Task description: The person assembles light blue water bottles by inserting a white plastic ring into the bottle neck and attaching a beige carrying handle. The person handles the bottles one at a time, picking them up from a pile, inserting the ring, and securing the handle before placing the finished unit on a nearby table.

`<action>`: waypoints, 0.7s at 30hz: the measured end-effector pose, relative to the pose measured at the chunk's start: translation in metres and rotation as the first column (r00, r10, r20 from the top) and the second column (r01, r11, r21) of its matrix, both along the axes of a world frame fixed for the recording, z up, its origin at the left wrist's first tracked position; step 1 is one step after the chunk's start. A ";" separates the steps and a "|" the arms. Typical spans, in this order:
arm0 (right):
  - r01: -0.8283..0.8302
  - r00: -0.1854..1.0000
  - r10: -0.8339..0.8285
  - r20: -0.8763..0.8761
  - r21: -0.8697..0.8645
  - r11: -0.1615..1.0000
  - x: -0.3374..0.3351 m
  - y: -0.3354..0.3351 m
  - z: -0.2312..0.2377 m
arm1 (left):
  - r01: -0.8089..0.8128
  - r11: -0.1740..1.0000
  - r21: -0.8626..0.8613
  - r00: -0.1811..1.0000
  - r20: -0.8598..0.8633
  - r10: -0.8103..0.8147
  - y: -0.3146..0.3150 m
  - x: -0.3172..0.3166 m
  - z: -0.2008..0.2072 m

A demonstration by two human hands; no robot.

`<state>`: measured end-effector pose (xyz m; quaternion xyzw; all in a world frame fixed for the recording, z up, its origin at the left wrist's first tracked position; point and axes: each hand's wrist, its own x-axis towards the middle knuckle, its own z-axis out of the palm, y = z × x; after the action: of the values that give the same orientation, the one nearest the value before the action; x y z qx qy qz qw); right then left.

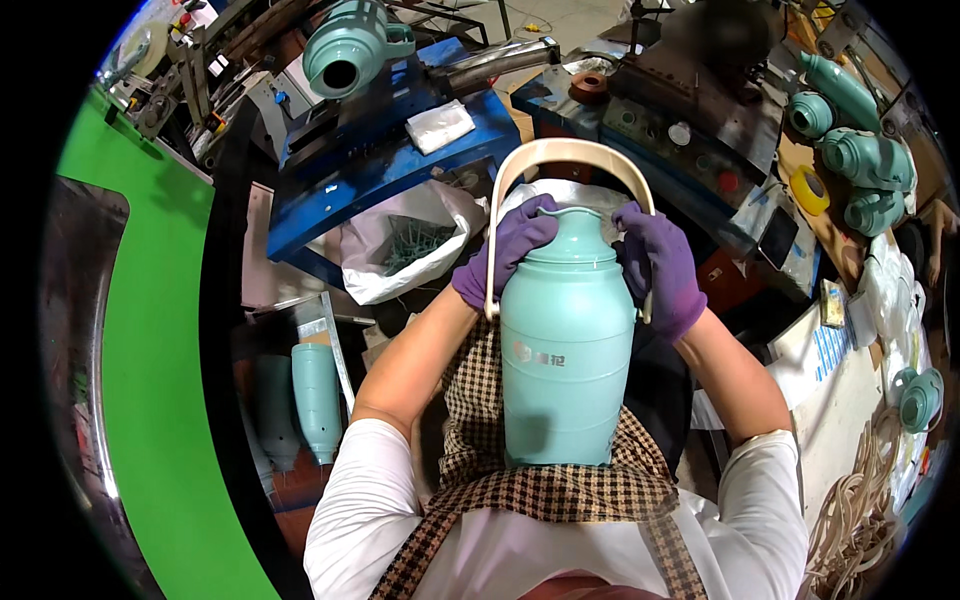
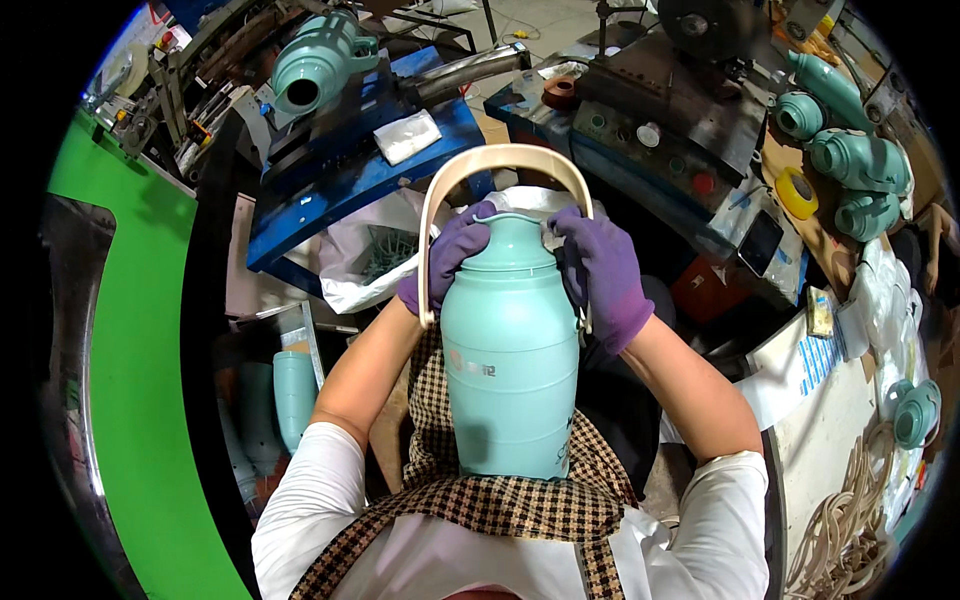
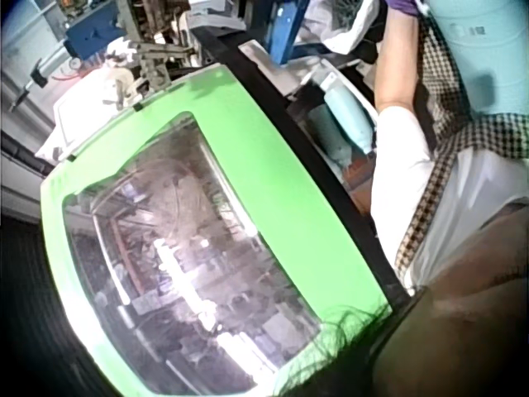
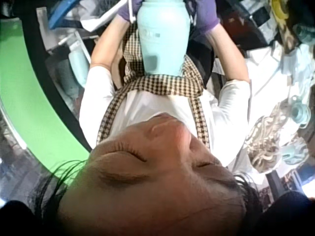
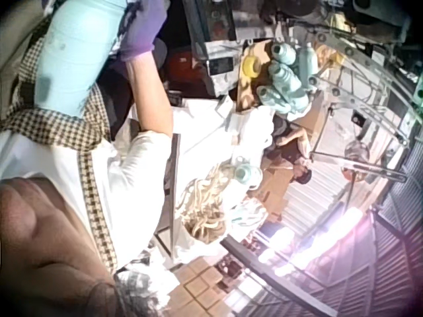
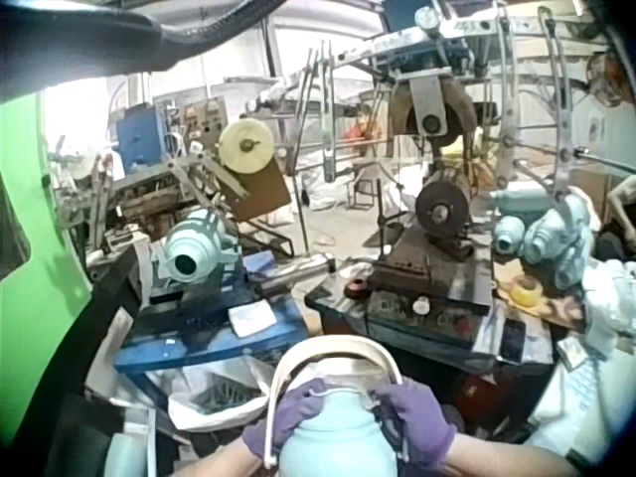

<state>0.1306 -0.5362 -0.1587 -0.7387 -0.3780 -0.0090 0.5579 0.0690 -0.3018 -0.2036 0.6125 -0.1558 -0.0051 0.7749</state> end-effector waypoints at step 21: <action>-0.203 0.599 0.718 -0.355 0.800 0.565 0.019 0.006 -0.061 | 0.003 0.983 -0.184 0.980 0.198 0.034 -0.023 -0.015 0.039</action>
<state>0.1495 -0.5301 -0.2196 -0.2904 -0.3198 0.2666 0.8616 0.0535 -0.3250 -0.1646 0.5373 -0.2280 0.0769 0.8083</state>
